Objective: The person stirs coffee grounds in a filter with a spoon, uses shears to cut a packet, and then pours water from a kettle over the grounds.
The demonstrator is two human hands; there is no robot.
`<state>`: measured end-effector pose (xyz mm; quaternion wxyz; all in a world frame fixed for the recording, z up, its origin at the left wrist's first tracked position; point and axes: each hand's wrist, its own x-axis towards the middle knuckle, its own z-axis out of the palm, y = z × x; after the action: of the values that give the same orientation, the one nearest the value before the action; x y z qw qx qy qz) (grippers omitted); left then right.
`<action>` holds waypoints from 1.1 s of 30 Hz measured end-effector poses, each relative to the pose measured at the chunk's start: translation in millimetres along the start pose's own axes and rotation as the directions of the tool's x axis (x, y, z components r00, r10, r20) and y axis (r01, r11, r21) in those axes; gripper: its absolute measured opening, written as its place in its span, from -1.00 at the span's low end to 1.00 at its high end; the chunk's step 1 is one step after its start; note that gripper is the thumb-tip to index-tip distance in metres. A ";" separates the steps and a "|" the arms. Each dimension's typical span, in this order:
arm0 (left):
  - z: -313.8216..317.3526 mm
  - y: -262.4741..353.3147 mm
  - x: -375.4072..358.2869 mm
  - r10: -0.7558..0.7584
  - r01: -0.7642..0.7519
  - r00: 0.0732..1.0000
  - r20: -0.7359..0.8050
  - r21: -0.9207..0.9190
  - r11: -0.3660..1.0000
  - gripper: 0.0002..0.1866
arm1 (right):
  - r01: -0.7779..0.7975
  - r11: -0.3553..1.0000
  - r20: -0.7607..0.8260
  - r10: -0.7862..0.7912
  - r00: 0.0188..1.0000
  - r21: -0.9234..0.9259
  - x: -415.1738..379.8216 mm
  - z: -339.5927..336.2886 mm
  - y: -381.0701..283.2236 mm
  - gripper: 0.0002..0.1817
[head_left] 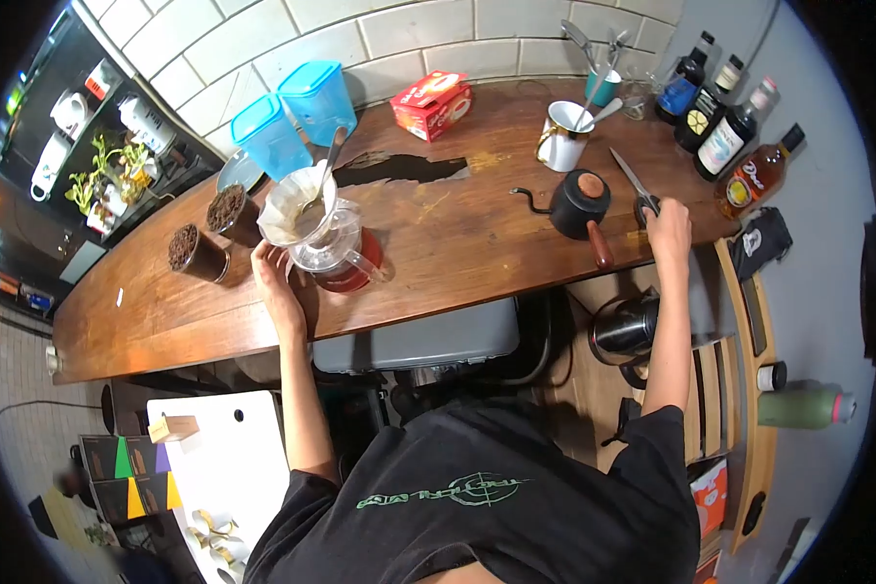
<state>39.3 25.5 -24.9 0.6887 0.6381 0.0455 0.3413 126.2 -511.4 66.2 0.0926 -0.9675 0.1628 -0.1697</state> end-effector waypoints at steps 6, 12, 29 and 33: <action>3.1 4.7 -1.8 -0.062 0.063 0.998 0.003 -0.032 0.998 -0.33 | 0.064 0.997 -0.093 -0.068 0.993 -0.036 10.1 29.3 13.9 -0.68; 4.4 5.0 -1.7 -0.049 0.048 0.998 0.038 0.037 0.998 -0.32 | 0.066 0.988 -0.125 -0.083 0.989 -0.140 2.2 24.9 4.9 -0.69; 7.7 18.7 -0.8 0.034 -0.054 0.976 0.216 0.088 0.995 0.13 | 0.396 0.513 -0.101 -0.509 0.855 0.762 -110.1 -98.9 -189.6 -0.74; 9.4 26.7 -0.6 0.080 -0.109 0.970 0.232 0.116 0.987 0.16 | 0.078 0.268 0.133 -0.688 0.714 0.960 -107.5 -32.3 -247.3 -0.53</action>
<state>32.5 16.0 0.9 0.6299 0.7171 -0.0419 0.2953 89.1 -248.2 122.0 0.6010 -0.7600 -0.2456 0.0293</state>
